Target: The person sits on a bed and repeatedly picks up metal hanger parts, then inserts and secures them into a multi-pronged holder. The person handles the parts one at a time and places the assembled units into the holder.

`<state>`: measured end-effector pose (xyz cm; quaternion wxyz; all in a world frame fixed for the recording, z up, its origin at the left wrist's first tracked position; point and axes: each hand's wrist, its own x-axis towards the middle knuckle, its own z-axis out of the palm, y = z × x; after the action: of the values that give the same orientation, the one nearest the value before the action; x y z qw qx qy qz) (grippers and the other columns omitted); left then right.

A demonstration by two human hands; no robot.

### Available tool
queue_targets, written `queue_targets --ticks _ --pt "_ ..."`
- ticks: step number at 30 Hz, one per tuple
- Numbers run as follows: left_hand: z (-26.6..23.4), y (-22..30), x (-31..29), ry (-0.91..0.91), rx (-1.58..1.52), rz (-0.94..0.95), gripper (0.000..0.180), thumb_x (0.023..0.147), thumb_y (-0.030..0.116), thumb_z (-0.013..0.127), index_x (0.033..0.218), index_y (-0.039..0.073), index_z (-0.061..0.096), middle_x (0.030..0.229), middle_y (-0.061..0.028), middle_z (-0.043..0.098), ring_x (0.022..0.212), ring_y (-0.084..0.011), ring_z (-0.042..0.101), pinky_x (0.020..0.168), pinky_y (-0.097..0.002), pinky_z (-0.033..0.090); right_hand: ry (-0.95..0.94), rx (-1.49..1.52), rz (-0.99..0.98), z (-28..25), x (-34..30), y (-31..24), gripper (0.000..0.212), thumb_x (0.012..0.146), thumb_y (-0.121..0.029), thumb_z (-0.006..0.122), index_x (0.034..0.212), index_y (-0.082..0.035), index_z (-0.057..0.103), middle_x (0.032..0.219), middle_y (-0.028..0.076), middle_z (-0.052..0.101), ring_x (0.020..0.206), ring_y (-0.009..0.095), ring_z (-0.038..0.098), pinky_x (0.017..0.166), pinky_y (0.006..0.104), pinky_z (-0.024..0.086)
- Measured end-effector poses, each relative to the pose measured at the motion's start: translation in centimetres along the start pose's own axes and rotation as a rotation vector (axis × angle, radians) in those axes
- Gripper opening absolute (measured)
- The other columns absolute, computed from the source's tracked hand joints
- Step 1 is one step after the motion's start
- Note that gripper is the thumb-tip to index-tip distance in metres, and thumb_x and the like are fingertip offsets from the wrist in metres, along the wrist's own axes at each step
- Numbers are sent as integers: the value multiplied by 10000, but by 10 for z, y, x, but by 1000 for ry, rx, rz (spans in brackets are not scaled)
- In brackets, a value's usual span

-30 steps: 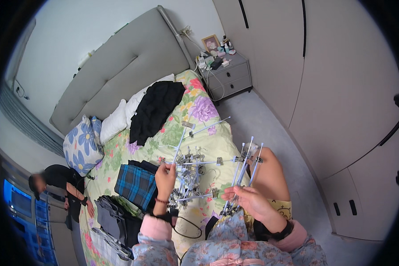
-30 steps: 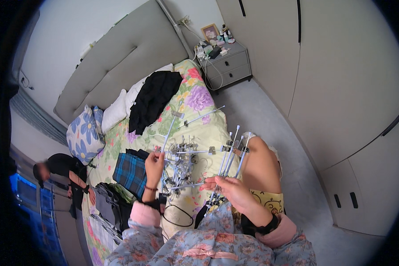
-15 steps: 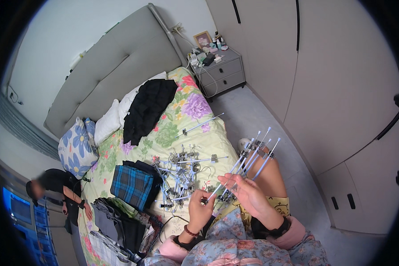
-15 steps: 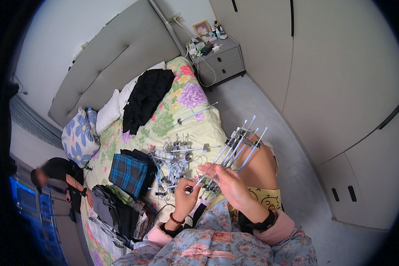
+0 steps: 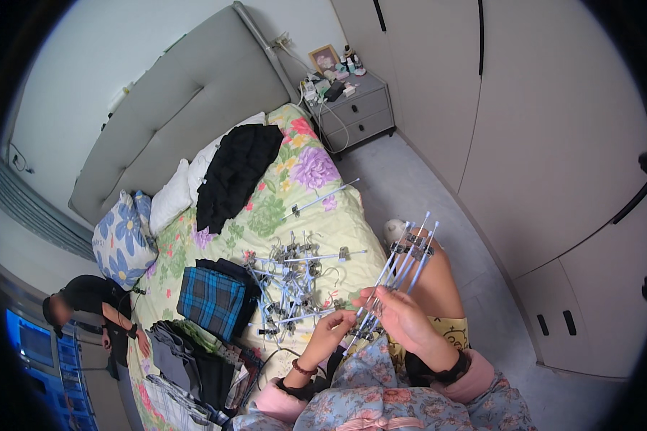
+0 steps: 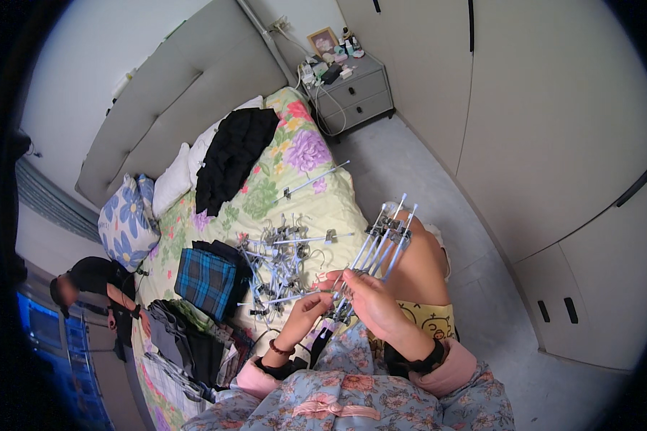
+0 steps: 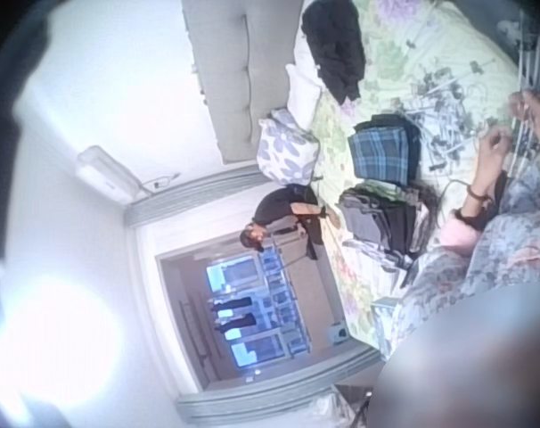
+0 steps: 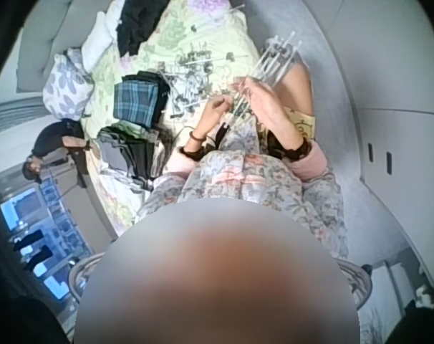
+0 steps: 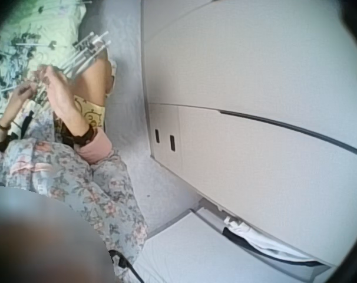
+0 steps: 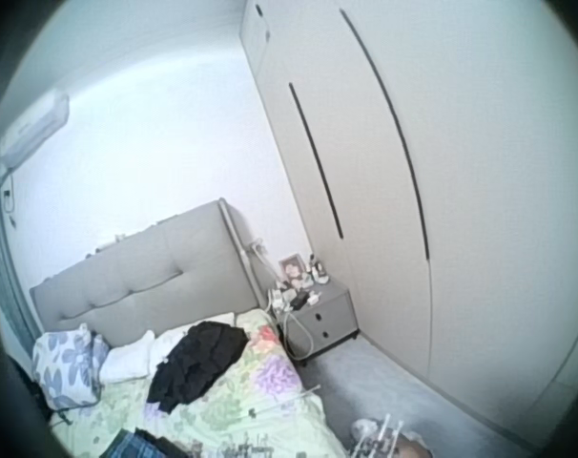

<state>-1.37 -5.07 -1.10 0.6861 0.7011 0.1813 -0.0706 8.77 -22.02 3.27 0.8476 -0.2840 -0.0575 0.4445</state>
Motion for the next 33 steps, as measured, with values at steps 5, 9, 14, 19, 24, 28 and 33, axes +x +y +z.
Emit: queue_targets --ticks 5,9,14,19,24,28,33 --pt "-4 21 4 -150 20 85 331 947 192 535 1219 4 553 1081 -33 617 960 -95 554 869 -244 433 -17 -56 28 0 -1 3 344 986 -255 435 1069 43 585 1002 135 644 987 206 594 947 352 405" --pt "-8 40 14 -211 0 46 333 967 167 484 1254 1 519 1083 -31 613 977 -93 552 883 -244 429 -92 -149 54 2 -3 1 353 989 -256 429 1050 52 591 950 127 654 968 205 600 926 333 419" --pt "-8 46 27 -244 -123 12 283 969 231 500 1156 29 561 787 18 562 642 -62 523 585 -196 412 -136 -206 74 5 -6 -2 369 991 -257 424 1064 67 584 954 133 656 990 211 597 925 324 421" --pt "-22 40 31 -144 -91 114 191 959 203 515 1043 35 550 824 -16 592 679 -91 577 608 -221 463 -132 -120 67 7 -8 -7 400 986 -253 430 1150 93 543 1118 194 619 1121 240 552 1008 328 374" --pt "-57 49 19 69 -185 283 145 938 178 548 975 39 532 917 -76 622 731 -149 627 681 -303 544 14 7 -37 9 -6 -9 432 982 -241 432 1218 118 474 1260 228 526 1212 252 492 1091 343 293" --pt "-52 47 14 364 -262 532 119 902 80 582 904 24 477 926 -128 592 754 -191 637 705 -361 573 -9 -22 -27 7 -5 -11 428 978 -259 435 1222 90 480 1243 223 542 1218 261 489 1075 369 317" --pt "-24 34 19 417 352 933 160 805 -74 634 870 -2 506 972 -184 621 833 -231 674 701 -304 559 -61 -7 45 10 -7 -9 418 983 -280 420 1210 62 501 1228 203 560 1221 253 487 1069 379 312"
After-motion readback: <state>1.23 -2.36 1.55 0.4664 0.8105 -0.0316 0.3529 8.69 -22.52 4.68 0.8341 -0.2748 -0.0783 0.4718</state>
